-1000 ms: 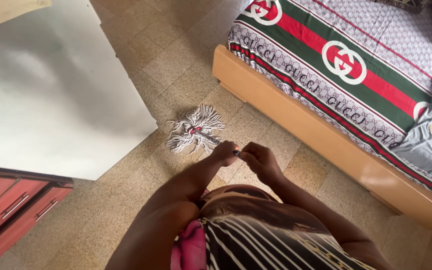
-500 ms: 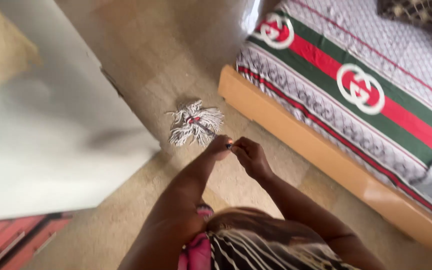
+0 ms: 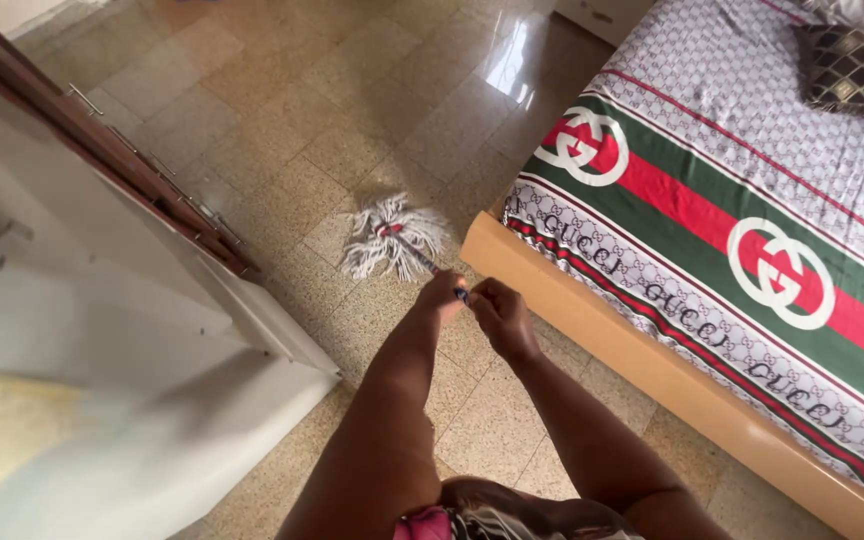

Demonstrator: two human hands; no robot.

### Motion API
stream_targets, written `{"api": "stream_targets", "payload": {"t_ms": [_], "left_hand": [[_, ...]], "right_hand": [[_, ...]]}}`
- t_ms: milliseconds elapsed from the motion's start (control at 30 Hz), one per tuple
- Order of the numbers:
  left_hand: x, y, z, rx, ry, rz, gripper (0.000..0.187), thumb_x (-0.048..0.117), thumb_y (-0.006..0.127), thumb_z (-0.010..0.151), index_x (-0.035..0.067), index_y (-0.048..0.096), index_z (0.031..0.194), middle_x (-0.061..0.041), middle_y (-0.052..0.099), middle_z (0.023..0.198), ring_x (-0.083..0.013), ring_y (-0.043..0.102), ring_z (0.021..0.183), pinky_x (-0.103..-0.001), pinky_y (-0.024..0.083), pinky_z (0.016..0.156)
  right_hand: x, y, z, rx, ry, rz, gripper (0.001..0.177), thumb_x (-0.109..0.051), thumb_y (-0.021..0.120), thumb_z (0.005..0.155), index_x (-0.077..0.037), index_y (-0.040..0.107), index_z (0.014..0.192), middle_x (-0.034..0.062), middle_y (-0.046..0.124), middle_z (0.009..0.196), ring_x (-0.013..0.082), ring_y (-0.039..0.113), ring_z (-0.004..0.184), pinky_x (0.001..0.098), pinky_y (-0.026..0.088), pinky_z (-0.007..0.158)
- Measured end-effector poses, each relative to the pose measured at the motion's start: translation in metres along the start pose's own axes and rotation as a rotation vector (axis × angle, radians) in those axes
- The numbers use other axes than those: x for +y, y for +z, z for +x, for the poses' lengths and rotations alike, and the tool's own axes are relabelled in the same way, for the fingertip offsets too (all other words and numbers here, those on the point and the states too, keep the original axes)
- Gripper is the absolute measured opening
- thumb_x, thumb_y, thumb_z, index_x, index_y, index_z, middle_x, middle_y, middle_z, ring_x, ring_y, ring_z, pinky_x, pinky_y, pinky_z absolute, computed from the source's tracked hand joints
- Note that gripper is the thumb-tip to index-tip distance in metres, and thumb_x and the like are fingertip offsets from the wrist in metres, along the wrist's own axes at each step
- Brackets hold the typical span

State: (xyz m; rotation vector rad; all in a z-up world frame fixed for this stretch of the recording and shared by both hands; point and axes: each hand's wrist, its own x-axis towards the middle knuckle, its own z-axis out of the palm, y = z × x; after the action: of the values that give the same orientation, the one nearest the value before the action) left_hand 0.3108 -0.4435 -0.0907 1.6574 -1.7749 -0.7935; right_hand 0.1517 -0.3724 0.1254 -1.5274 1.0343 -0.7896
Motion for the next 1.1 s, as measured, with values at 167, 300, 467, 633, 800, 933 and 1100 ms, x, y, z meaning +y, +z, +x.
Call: {"api": "stream_targets", "payload": {"t_ms": [167,300,467,633,800,933,1100], "left_hand": [[0.001,-0.035,0.029,-0.032,-0.120,0.024,0.019,0.019,0.074,0.076,0.003,0.069,0.085,-0.022,0.070,0.094,-0.0375,0.071,0.086,-0.046,0.057,0.072],[-0.007,-0.021,0.025,0.078,-0.025,0.042,0.021,0.020,0.077,0.074,0.002,0.068,0.082,-0.022,0.068,0.092,-0.0391,0.067,0.088,-0.046,0.056,0.076],[0.008,0.011,-0.021,0.040,0.034,0.091,0.035,0.034,0.083,0.074,0.003,0.067,0.077,-0.020,0.068,0.090,-0.0387,0.066,0.093,-0.046,0.054,0.083],[0.052,0.053,-0.089,-0.018,0.007,0.094,0.047,0.047,0.085,0.072,0.004,0.065,0.074,-0.018,0.067,0.092,-0.0377,0.065,0.096,-0.046,0.054,0.085],[0.106,0.109,-0.169,0.003,0.068,0.099,0.048,0.052,0.082,0.078,0.005,0.067,0.077,-0.020,0.068,0.094,-0.0405,0.064,0.100,-0.048,0.052,0.089],[0.159,0.143,-0.222,-0.077,0.064,0.086,0.043,0.049,0.079,0.078,0.007,0.068,0.079,-0.019,0.069,0.097,-0.0407,0.064,0.101,-0.049,0.052,0.089],[0.221,0.164,-0.279,-0.144,0.086,0.100,0.036,0.042,0.078,0.077,0.007,0.069,0.080,-0.020,0.071,0.093,-0.0421,0.068,0.094,-0.053,0.054,0.080]], "right_hand": [[0.001,0.009,0.041,-0.005,0.010,0.149,0.016,-0.014,0.061,0.099,0.000,0.064,0.092,-0.0003,0.055,0.066,0.0058,0.044,0.053,0.0250,0.033,0.046],[-0.004,0.008,0.029,-0.001,0.072,0.220,0.014,-0.014,0.060,0.098,0.000,0.063,0.094,-0.0002,0.054,0.066,0.0058,0.041,0.049,0.0245,0.030,0.043],[0.028,-0.004,-0.031,-0.017,0.073,0.202,0.018,-0.016,0.063,0.100,0.001,0.063,0.093,0.0002,0.052,0.063,0.0058,0.040,0.048,0.0242,0.030,0.042],[0.022,-0.030,-0.118,-0.041,0.115,0.249,0.018,-0.018,0.065,0.098,0.000,0.064,0.094,-0.0003,0.051,0.063,0.0062,0.039,0.048,0.0246,0.029,0.042],[0.001,-0.067,-0.220,-0.009,0.158,0.148,0.018,-0.017,0.065,0.097,0.000,0.068,0.094,-0.0003,0.054,0.064,0.0064,0.043,0.051,0.0253,0.033,0.044],[-0.017,-0.101,-0.292,-0.012,0.148,0.121,0.019,-0.017,0.064,0.098,0.001,0.069,0.093,0.0008,0.055,0.064,0.0070,0.042,0.050,0.0251,0.032,0.045],[-0.032,-0.133,-0.357,-0.056,0.130,0.129,0.019,-0.017,0.061,0.099,0.001,0.066,0.095,0.0048,0.060,0.063,0.0085,0.047,0.048,0.0254,0.036,0.043]]}}
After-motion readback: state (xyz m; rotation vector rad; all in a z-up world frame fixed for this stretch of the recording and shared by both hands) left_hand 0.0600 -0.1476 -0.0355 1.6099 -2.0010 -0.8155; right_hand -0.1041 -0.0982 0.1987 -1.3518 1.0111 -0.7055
